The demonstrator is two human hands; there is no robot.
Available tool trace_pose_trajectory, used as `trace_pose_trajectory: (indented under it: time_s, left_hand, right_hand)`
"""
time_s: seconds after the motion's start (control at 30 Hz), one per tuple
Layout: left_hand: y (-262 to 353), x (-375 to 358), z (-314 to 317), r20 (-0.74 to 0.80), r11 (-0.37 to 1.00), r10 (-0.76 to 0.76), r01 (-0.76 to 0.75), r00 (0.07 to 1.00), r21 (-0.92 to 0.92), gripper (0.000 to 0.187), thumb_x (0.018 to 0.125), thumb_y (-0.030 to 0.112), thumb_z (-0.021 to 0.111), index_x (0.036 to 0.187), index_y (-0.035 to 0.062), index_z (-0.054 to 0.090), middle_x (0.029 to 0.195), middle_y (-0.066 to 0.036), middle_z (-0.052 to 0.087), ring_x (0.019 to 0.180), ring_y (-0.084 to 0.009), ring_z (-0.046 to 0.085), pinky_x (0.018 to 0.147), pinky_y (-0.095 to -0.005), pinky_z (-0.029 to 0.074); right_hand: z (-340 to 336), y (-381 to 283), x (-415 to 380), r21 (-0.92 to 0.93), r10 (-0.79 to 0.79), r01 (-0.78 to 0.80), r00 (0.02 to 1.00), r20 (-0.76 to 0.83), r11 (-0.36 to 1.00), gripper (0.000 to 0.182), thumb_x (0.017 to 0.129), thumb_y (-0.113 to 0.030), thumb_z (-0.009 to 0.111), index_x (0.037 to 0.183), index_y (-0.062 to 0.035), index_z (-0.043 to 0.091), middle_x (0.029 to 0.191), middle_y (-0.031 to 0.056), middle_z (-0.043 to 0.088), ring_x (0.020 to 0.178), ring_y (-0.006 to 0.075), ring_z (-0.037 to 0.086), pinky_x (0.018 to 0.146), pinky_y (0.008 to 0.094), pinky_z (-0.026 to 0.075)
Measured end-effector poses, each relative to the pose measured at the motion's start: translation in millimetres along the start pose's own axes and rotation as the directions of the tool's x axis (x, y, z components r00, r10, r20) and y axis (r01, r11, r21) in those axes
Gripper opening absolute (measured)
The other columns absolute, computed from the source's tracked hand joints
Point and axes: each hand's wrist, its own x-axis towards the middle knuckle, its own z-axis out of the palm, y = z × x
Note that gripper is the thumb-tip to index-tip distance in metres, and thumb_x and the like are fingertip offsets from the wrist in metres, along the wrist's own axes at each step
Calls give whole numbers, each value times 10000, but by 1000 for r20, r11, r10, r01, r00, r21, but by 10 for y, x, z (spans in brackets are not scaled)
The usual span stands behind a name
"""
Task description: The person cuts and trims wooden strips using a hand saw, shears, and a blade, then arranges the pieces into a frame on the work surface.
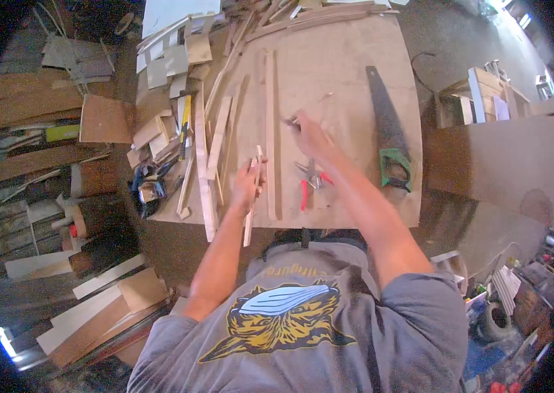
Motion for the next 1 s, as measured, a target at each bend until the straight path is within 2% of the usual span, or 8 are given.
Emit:
trace_pose_trajectory:
  time_s: [0.07,0.17,0.37,0.47,0.57,0.67,0.8,1.0]
  left_hand:
    - [18,4,1,47,999,10,-12,999,42,372,1104,405,527,1199,89,700,694,52,492,573,-44,401,508,-224,322]
    - [36,13,154,92,988,28,-41,995,149,349,1090,393,570,1180,88,715,706,43,518,594,-40,412,532,-235,338]
    - [79,-94,597,154,963,135,-167,979,213,387,1092,407,566,1176,66,729,715,42,516,629,-40,418,570,-237,348]
    - [140,-259,911,196,942,183,-229,963,245,421,1085,438,566,1235,77,723,720,63,505,631,-36,418,561,-231,345]
    - [248,-536,1230,222,935,199,-253,955,249,450,1081,442,573,1290,68,711,742,79,501,656,-38,413,575,-231,348]
    - [89,-657,1494,178,909,245,-290,953,301,406,1087,356,591,1275,12,698,807,57,526,719,-67,438,642,-251,399]
    - [70,-903,1836,226,889,303,-361,926,284,425,1085,348,595,1331,12,684,807,45,534,728,-69,437,646,-248,400]
    - [-51,-1172,2241,226,917,263,-316,938,245,424,1087,354,592,1329,21,692,758,53,508,701,-56,444,626,-245,389]
  right_hand:
    - [-203,-276,-404,186,-232,231,972,-16,955,239,999,-83,600,1231,-54,649,960,212,721,899,366,701,794,455,539]
    - [-524,-511,-774,39,-495,494,869,5,869,199,1003,-104,611,1178,-46,687,962,192,714,886,362,691,772,452,533]
    - [-885,-322,-1045,91,-223,231,971,-90,969,137,986,-143,630,1083,-52,664,935,153,708,854,365,685,750,434,533]
    - [-1089,-218,-1232,8,-323,325,942,-89,946,82,975,-111,673,1036,-56,667,858,133,683,744,277,673,666,387,517]
    - [-1315,-106,-1435,-62,-543,540,836,-72,839,60,975,-122,667,1011,-76,681,805,126,671,714,301,678,626,400,510]
    - [-1782,-65,-1483,-276,-506,449,841,-190,850,63,956,-144,691,986,-90,698,804,123,679,733,334,688,621,414,514]
    - [-2098,-92,-1876,-116,-682,672,720,-127,731,71,915,-150,737,949,-96,705,811,116,694,729,333,695,605,416,517]
    - [-2489,158,-2094,-137,-594,578,793,-138,804,54,911,-90,724,949,-60,701,823,109,691,729,296,694,632,382,527]
